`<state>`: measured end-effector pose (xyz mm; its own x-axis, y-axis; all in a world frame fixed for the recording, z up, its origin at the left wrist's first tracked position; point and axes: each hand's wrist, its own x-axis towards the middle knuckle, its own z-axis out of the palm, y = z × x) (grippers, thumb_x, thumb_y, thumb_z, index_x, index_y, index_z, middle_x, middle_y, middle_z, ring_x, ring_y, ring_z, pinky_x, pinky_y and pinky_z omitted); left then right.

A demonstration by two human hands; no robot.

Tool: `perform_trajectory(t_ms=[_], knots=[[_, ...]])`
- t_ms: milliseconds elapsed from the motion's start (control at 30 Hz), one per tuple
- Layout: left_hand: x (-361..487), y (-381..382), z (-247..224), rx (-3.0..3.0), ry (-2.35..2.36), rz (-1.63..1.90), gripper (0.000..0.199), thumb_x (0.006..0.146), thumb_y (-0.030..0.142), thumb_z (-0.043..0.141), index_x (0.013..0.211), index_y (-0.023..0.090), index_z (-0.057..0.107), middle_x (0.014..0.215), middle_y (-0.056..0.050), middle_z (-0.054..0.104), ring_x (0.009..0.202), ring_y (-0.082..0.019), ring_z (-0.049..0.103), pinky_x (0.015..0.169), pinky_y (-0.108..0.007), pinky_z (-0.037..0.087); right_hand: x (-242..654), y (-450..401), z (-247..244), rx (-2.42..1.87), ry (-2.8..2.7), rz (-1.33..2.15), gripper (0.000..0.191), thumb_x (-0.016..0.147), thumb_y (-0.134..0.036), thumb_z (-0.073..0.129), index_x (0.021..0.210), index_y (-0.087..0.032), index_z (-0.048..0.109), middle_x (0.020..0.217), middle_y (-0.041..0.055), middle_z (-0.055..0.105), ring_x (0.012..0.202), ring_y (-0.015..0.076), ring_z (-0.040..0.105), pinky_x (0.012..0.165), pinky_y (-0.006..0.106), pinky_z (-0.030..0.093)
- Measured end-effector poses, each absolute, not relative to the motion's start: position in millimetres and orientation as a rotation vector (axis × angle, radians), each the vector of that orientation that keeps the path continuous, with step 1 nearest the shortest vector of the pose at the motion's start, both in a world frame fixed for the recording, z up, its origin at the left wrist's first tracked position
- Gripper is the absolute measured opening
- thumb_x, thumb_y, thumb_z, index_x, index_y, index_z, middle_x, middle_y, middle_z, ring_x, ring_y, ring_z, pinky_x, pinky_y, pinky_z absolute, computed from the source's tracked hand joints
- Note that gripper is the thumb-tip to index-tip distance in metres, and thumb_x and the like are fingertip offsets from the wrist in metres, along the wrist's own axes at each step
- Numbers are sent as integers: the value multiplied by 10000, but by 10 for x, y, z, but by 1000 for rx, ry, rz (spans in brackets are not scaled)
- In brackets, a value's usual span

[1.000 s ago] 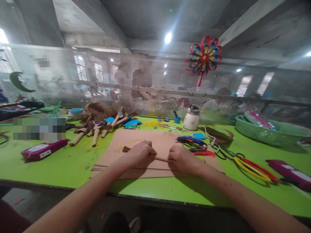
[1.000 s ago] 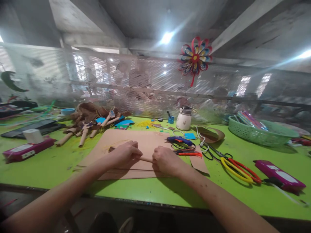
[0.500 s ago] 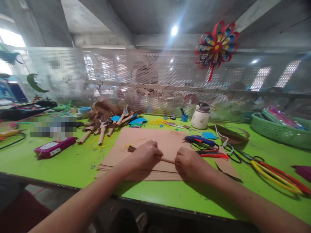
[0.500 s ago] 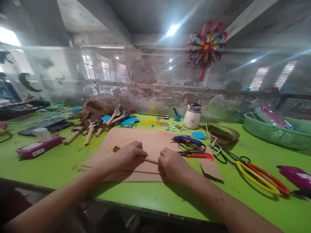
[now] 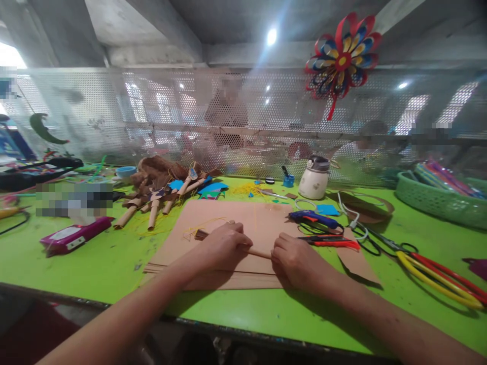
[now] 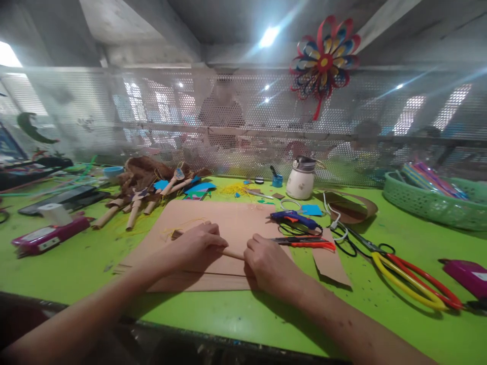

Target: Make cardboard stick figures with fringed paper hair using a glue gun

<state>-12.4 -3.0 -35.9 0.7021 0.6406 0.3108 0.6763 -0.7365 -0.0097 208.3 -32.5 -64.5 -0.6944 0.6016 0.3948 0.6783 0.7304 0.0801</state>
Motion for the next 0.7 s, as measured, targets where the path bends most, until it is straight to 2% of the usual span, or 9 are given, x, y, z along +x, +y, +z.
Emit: perform_trajectory(t_ms=[233,467,700], knots=[[-115,-10,-151,-2899,-1123,-280,189,826,183,483,777,188,666,738,-36,605,693,-147,559,640,-249,380,2074,-326,-630,-1003,-2583,-286,156,788,-101,502,649,-150,552,680,58,552,694,165,439,579,309,275],[-195,48,-125,-3038,-1083,-372,195,799,154,509,699,188,673,724,-16,627,655,-118,556,645,-228,394,2093,-335,-614,-982,-2578,-249,173,787,-84,493,634,-154,534,669,57,535,691,167,423,581,306,279],[-215,68,-145,-3041,-1046,-391,207,787,131,503,713,195,686,715,-10,625,643,-108,553,637,-221,396,2114,-318,-667,-993,-2580,-234,147,778,-85,504,653,-158,525,681,51,521,709,167,426,592,302,284]])
